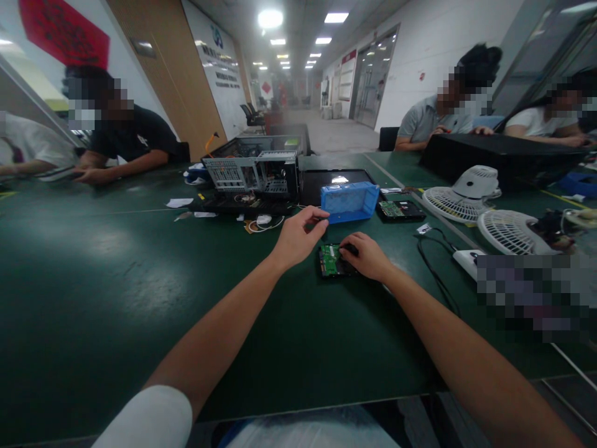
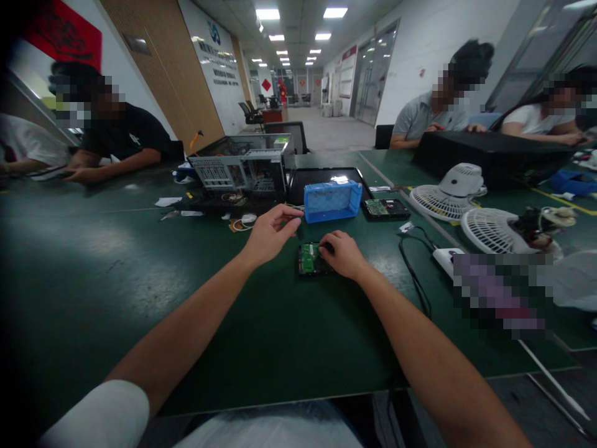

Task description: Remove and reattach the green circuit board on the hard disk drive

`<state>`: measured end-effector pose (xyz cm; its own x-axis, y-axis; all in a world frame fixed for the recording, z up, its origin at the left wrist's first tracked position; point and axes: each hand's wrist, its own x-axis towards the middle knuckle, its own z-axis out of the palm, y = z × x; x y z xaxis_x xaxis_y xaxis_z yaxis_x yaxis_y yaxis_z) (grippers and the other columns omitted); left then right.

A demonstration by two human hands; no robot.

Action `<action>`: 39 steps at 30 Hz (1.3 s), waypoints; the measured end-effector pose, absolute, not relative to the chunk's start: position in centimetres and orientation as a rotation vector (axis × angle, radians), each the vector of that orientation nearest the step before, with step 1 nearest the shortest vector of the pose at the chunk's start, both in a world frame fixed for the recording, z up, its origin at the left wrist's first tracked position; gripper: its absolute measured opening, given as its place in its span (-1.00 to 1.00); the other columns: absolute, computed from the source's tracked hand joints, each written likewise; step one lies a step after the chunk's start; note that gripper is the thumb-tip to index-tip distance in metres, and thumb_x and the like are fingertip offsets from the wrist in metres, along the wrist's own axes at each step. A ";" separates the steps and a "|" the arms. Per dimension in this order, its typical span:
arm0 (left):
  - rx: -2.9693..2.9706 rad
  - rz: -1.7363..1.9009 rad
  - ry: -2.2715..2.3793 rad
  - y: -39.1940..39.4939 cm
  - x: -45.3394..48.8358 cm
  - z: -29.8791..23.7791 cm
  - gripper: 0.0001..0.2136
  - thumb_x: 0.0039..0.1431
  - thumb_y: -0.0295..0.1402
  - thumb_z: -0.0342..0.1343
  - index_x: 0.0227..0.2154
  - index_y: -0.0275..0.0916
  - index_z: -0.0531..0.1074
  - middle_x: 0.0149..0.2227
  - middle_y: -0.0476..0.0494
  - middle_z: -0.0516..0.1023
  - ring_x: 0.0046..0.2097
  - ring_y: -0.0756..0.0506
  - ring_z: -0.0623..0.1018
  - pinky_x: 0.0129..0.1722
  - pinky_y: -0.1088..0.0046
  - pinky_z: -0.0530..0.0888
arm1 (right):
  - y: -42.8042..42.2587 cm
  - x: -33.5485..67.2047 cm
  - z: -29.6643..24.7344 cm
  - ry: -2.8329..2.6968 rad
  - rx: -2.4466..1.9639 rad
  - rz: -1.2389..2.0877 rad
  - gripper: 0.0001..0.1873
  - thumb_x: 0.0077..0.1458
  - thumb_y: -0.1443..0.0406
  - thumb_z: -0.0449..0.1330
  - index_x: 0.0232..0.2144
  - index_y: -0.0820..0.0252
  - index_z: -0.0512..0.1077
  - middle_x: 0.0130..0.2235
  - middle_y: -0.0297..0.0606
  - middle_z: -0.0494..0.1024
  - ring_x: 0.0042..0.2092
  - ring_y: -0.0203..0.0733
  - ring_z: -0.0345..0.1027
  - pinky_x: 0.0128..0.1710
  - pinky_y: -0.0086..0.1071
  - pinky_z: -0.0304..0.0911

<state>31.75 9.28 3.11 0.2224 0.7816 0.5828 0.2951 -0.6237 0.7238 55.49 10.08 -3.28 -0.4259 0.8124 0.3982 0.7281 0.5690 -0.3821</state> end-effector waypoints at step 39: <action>1.753 1.286 0.804 9.0 31.9 3.7 -0.79 0.26 -0.26 0.19 -0.13 -0.24 0.57 -0.09 -0.20 0.60 -0.14 -0.10 0.58 -0.42 0.52 0.54 | 10.1 55.5 -3.4 -2.254 -1.211 0.197 -0.88 0.24 0.27 0.24 -0.18 0.11 0.53 -0.14 -0.14 0.53 -0.09 -0.03 0.40 -0.06 -0.20 0.30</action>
<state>31.91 8.97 3.69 0.2810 0.8474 0.4505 0.0332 -0.4777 0.8779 55.52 10.13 -3.40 -0.4295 0.8041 0.4112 0.7208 0.5795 -0.3804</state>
